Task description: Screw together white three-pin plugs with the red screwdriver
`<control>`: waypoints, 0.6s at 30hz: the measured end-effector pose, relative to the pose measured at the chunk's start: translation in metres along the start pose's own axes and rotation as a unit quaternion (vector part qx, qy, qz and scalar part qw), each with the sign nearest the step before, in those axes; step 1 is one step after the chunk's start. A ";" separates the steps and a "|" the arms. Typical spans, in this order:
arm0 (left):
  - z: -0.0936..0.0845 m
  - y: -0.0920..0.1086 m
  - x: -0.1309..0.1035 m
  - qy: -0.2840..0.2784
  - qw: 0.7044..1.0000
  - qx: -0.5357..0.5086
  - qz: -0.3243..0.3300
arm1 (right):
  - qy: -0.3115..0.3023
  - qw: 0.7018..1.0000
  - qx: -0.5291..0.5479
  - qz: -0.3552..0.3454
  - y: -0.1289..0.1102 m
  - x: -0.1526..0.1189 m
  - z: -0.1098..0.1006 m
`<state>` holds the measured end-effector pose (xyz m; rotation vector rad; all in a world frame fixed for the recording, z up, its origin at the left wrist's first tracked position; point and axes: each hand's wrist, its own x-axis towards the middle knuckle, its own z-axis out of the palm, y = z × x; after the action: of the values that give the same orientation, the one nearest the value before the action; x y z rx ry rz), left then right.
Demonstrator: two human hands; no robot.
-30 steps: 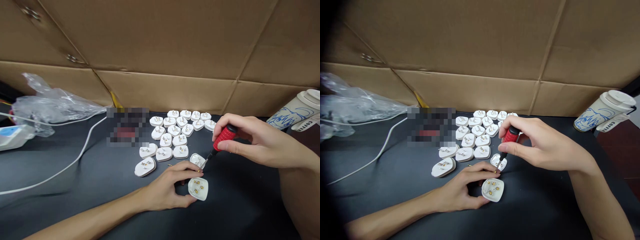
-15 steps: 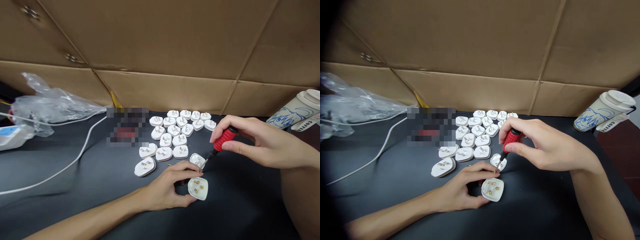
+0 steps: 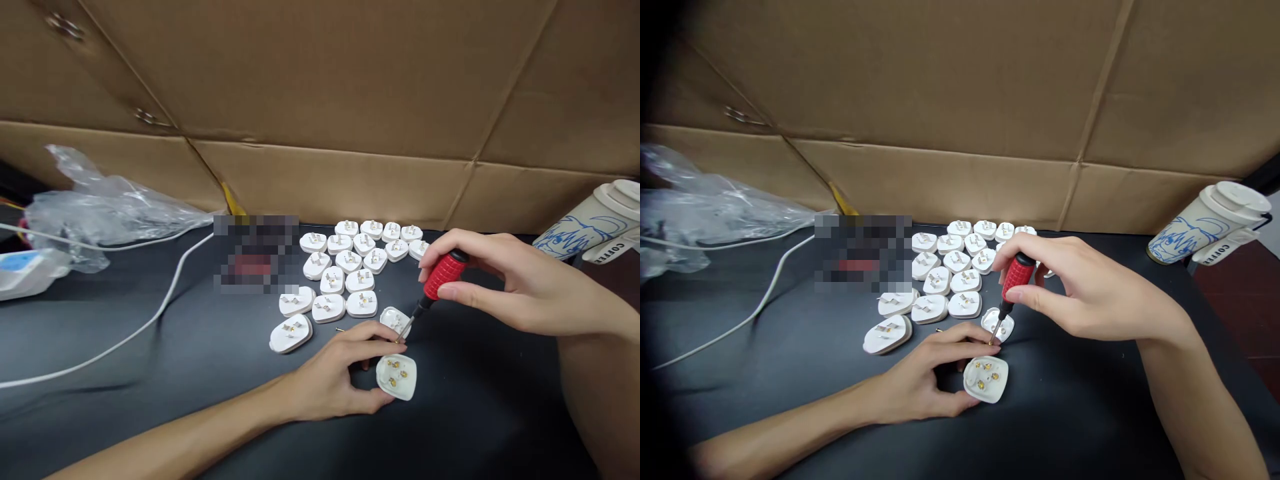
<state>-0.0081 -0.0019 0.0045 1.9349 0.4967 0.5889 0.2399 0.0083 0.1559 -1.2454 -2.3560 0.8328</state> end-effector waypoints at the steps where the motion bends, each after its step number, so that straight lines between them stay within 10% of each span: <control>1: 0.000 -0.001 0.000 -0.002 1.000 -0.002 -0.001 | 0.002 1.000 0.002 0.004 0.001 0.000 0.000; 18: -0.003 0.006 0.004 -0.009 0.998 0.018 -0.053 | 0.036 0.996 0.079 0.015 -0.011 -0.008 -0.002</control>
<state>-0.0059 0.0000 0.0114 1.9326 0.5989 0.4970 0.2385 -0.0029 0.1648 -1.2271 -2.1749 0.9473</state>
